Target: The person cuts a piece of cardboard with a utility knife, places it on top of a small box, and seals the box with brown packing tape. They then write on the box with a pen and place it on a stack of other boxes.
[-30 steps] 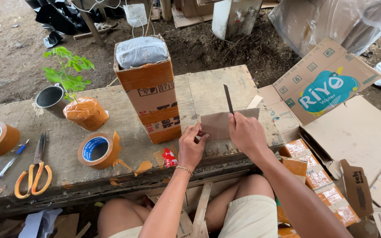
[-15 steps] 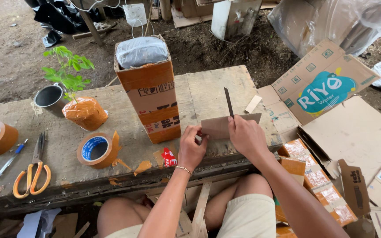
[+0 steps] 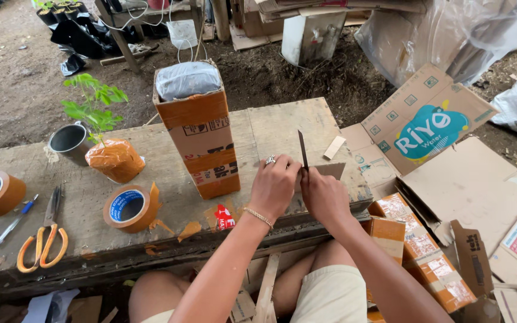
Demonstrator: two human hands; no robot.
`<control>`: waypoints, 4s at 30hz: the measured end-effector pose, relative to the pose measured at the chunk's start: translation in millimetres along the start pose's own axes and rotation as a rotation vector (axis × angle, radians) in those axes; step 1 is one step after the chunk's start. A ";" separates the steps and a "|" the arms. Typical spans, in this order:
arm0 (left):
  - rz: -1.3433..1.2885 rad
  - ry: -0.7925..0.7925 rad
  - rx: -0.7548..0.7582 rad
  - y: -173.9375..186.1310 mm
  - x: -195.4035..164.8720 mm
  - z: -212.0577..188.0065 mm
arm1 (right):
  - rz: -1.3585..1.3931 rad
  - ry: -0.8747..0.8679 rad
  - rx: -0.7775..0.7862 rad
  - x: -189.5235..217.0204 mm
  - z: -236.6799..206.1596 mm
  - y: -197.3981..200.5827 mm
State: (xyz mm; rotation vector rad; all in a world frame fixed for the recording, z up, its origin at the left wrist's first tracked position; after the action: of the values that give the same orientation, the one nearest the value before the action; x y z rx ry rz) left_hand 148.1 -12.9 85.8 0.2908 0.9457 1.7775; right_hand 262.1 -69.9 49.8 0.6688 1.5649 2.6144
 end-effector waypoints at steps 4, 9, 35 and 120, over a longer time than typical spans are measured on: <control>0.008 -0.017 0.002 -0.7 1.3 1.7 | -0.007 -0.034 0.016 -0.6 0.6 -2.8; 0.057 -0.036 0.013 1.4 -0.3 2.1 | -0.035 -0.016 0.067 0.4 0.1 0.0; -0.050 0.049 0.002 -10.2 23.7 15.4 | 0.007 0.034 0.155 -15.1 -32.2 -40.4; -0.341 0.177 0.407 -24.6 11.8 14.7 | -0.183 -0.009 0.299 1.8 -36.2 -3.6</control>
State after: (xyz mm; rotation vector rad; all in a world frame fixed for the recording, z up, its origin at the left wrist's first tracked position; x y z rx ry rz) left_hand 168.9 7.5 75.1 0.2135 1.3974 1.3068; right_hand 246.4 -98.0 32.7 0.5175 1.9346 2.2697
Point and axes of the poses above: each hand's wrist, its own z-axis towards the middle knuckle, its own y-axis out of the back of the hand, x = y × z, the point moved 6 cm from there along z, towards the middle knuckle, and after that the axes turned 2 degrees about -x, right-handed, at the moved point
